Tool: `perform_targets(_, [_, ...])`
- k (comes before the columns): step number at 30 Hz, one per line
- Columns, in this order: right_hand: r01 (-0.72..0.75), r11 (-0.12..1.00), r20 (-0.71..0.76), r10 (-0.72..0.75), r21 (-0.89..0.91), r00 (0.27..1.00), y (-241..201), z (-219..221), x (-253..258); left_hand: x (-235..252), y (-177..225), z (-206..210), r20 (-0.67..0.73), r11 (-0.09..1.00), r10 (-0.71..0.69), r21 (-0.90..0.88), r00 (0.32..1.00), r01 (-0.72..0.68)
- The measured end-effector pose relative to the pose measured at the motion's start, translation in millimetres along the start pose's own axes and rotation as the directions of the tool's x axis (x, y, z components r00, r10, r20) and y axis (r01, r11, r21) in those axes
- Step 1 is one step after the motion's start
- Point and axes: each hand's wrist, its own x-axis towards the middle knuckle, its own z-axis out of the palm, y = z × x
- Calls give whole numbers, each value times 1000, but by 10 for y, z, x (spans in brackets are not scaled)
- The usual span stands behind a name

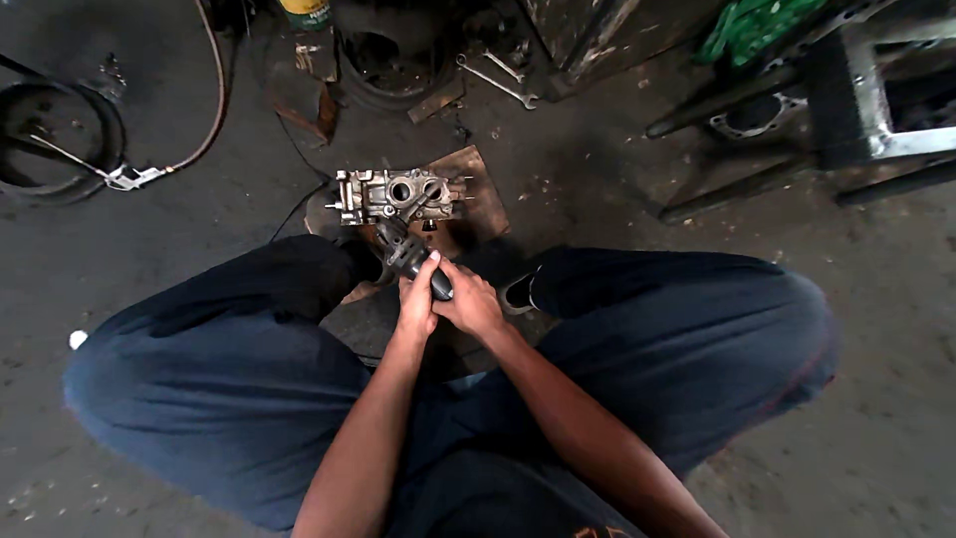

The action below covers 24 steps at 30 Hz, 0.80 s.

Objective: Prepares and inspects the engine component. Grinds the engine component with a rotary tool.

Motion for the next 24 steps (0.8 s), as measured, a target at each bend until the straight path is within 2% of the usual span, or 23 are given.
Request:
perform_targets(6, [-35, 999, 17, 35, -18, 999, 14, 21, -114, -81, -78, -10, -13, 998, -49, -30, 999, 48])
perform_targets(12, [5, 1000, 1, -5, 19, 1000, -4, -5, 29, 23, 1, -6, -1, 1000, 20, 18, 1000, -20])
perform_targets(17, [-45, 999, 8, 45, -6, 999, 36, -7, -103, -56, -95, 10, -12, 999, -51, 6, 999, 51])
perform_targets(24, [-4, 1000, 4, 4, 2, 1000, -2, -16, 20, 18, 3, 13, -13, 1000, 2, 15, 1000, -2])
